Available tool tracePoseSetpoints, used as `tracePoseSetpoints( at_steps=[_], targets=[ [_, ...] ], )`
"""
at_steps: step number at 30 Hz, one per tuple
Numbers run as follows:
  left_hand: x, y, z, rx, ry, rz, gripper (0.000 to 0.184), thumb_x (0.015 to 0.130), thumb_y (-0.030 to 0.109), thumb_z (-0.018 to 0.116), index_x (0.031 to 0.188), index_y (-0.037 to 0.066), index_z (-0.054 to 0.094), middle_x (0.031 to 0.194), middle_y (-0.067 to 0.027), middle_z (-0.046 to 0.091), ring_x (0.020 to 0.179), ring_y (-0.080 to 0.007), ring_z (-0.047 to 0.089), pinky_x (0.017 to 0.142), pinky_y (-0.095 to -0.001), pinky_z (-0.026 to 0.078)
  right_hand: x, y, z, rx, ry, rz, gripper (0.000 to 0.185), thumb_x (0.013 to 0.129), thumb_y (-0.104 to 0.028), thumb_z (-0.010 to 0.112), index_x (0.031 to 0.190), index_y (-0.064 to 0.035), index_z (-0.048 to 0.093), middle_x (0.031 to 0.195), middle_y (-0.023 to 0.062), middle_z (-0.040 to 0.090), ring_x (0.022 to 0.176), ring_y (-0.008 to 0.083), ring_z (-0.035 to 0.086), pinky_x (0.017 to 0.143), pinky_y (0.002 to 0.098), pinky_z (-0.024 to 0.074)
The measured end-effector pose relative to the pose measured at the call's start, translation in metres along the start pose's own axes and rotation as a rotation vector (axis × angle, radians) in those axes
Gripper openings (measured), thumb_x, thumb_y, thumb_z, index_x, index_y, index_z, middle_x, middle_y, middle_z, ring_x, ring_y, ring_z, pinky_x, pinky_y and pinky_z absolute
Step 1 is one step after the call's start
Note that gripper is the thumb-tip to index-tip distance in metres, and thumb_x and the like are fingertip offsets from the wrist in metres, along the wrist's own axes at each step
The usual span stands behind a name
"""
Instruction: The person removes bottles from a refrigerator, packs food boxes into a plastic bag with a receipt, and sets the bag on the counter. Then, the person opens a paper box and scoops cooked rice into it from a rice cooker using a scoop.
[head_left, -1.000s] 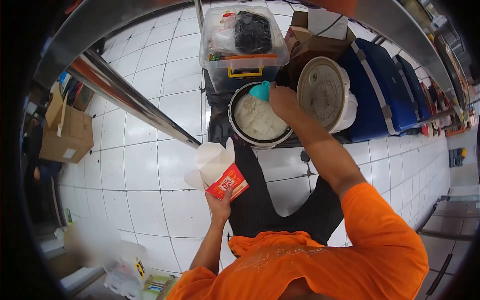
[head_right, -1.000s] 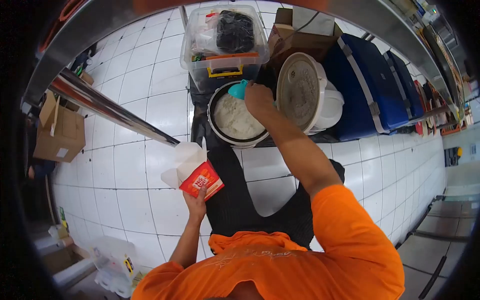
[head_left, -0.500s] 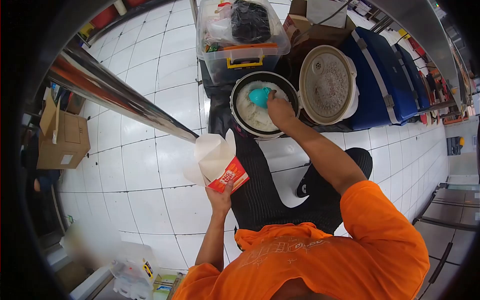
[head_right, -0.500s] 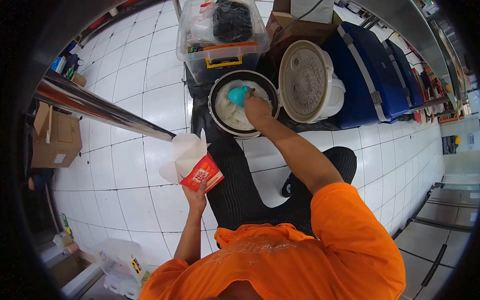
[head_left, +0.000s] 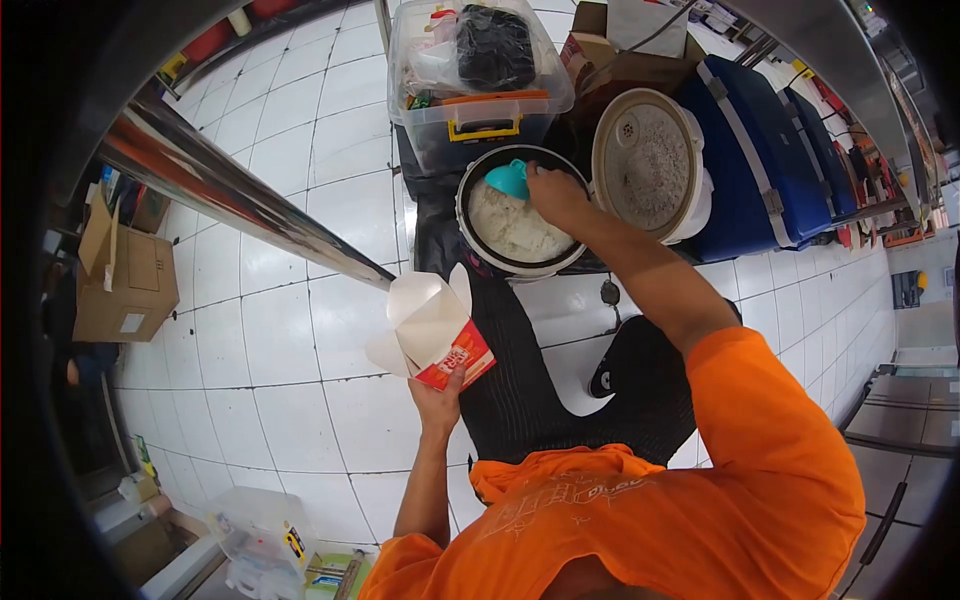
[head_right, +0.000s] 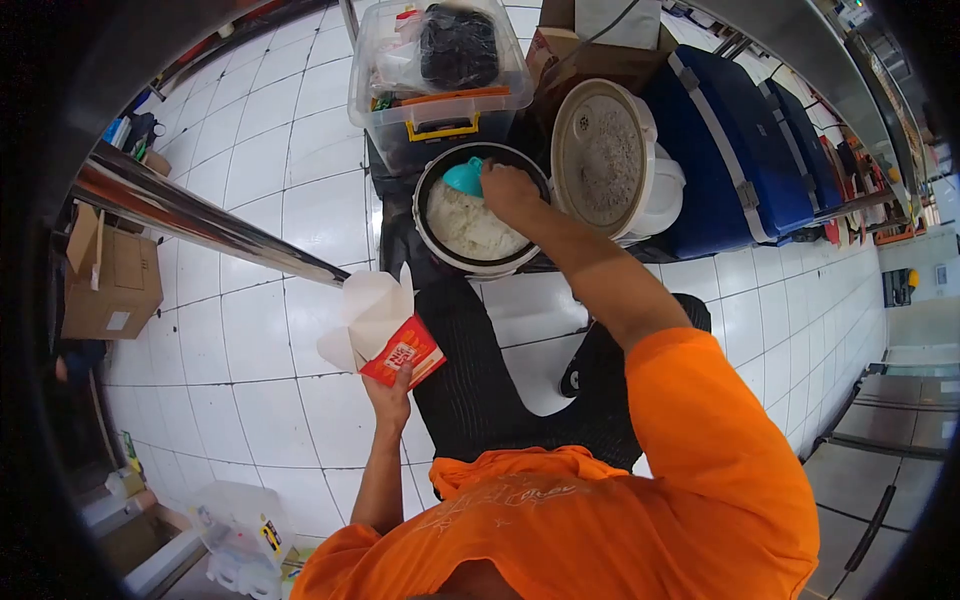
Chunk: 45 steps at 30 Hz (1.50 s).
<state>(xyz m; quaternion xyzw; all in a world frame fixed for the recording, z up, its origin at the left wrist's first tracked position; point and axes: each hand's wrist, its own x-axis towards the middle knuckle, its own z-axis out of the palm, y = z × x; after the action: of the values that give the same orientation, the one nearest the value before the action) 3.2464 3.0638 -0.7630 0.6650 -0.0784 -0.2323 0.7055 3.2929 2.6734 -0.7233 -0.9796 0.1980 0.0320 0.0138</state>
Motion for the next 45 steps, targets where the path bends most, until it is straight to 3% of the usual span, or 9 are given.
tracePoseSetpoints(
  at_steps=[3, 6, 9, 12, 18, 30, 33, 36, 45],
  targets=[
    [-0.004, 0.001, -0.001, 0.008, -0.021, -0.012, 0.053, 0.085, 0.007, 0.077, 0.127, -0.006, 0.048, 0.115, -0.0167, 0.065, 0.102, -0.0223, 0.065, 0.091, -0.0339, 0.053, -0.020, 0.001, 0.010, -0.030, -0.197, 0.035, 0.035, 0.091, -0.006, 0.054, 0.123, 0.0080, 0.055, 0.108, 0.0257, 0.069, 0.095, 0.0359, 0.071, 0.081, 0.0455, 0.0587],
    [-0.001, -0.005, 0.001, 0.028, -0.013, 0.011, 0.051, 0.084, 0.007, 0.078, 0.125, -0.007, 0.050, 0.113, -0.0173, 0.066, 0.101, -0.0229, 0.067, 0.089, -0.0341, 0.054, -0.028, -0.012, 0.020, 0.014, -0.169, 0.026, 0.034, 0.088, -0.006, 0.057, 0.120, 0.0077, 0.055, 0.107, 0.0250, 0.070, 0.096, 0.0359, 0.071, 0.082, 0.0447, 0.0587],
    [0.002, 0.000, 0.009, 0.068, -0.010, -0.041, 0.049, 0.084, 0.007, 0.078, 0.123, -0.007, 0.052, 0.112, -0.0181, 0.068, 0.100, -0.0234, 0.068, 0.088, -0.0344, 0.054, -0.020, -0.014, 0.023, 0.075, -0.207, 0.045, 0.036, 0.083, -0.004, 0.061, 0.116, 0.0083, 0.057, 0.096, 0.0233, 0.072, 0.088, 0.0340, 0.073, 0.078, 0.0434, 0.0586],
    [-0.001, 0.000, 0.006, 0.095, 0.004, -0.075, 0.048, 0.084, 0.008, 0.078, 0.122, -0.007, 0.052, 0.111, -0.0188, 0.068, 0.099, -0.0238, 0.068, 0.088, -0.0347, 0.054, -0.011, -0.014, -0.004, 0.273, -0.540, 0.207, 0.034, 0.078, -0.003, 0.063, 0.110, 0.0087, 0.058, 0.084, 0.0213, 0.072, 0.075, 0.0319, 0.074, 0.072, 0.0428, 0.0580],
    [-0.001, -0.007, 0.005, 0.105, 0.018, -0.051, 0.050, 0.085, 0.009, 0.079, 0.123, -0.007, 0.051, 0.111, -0.0190, 0.068, 0.099, -0.0247, 0.068, 0.088, -0.0349, 0.054, -0.026, -0.017, -0.022, 0.404, -0.492, 0.268, 0.023, 0.077, 0.000, 0.060, 0.098, 0.0089, 0.062, 0.080, 0.0210, 0.072, 0.068, 0.0301, 0.073, 0.068, 0.0410, 0.0573],
    [0.005, -0.028, 0.001, 0.094, -0.055, 0.018, 0.068, 0.088, 0.007, 0.075, 0.140, -0.003, 0.033, 0.131, -0.0180, 0.054, 0.119, -0.0243, 0.058, 0.104, -0.0366, 0.048, -0.016, -0.023, -0.021, 0.218, -0.562, -0.002, 0.020, 0.072, 0.002, 0.062, 0.090, 0.0098, 0.067, 0.077, 0.0245, 0.070, 0.066, 0.0316, 0.073, 0.055, 0.0415, 0.0553],
    [0.002, -0.022, 0.003, 0.074, -0.046, 0.012, 0.070, 0.087, 0.006, 0.076, 0.141, -0.003, 0.032, 0.134, -0.0182, 0.052, 0.121, -0.0245, 0.056, 0.105, -0.0369, 0.047, -0.018, -0.012, -0.008, 0.277, -0.599, 0.026, 0.020, 0.073, -0.002, 0.065, 0.091, 0.0069, 0.067, 0.070, 0.0201, 0.068, 0.060, 0.0275, 0.069, 0.050, 0.0404, 0.0517],
    [0.003, -0.018, 0.005, 0.070, -0.047, -0.002, 0.072, 0.086, 0.005, 0.076, 0.141, -0.003, 0.031, 0.135, -0.0184, 0.051, 0.122, -0.0247, 0.056, 0.106, -0.0372, 0.046, -0.022, 0.018, -0.006, 0.680, -0.803, 0.029, 0.022, 0.087, -0.010, 0.064, 0.103, 0.0040, 0.063, 0.063, 0.0073, 0.058, 0.049, 0.0183, 0.057, 0.045, 0.0357, 0.0467],
    [0.015, 0.005, 0.016, 0.200, -0.100, 0.038, 0.079, 0.078, 0.006, 0.082, 0.139, -0.001, 0.034, 0.134, -0.0177, 0.051, 0.121, -0.0257, 0.056, 0.104, -0.0392, 0.046, -0.034, 0.033, -0.014, 1.055, -0.917, 0.192, 0.018, 0.090, -0.012, 0.062, 0.104, -0.0004, 0.064, 0.060, -0.0018, 0.049, 0.046, 0.0076, 0.044, 0.043, 0.0283, 0.0377]
  ],
)
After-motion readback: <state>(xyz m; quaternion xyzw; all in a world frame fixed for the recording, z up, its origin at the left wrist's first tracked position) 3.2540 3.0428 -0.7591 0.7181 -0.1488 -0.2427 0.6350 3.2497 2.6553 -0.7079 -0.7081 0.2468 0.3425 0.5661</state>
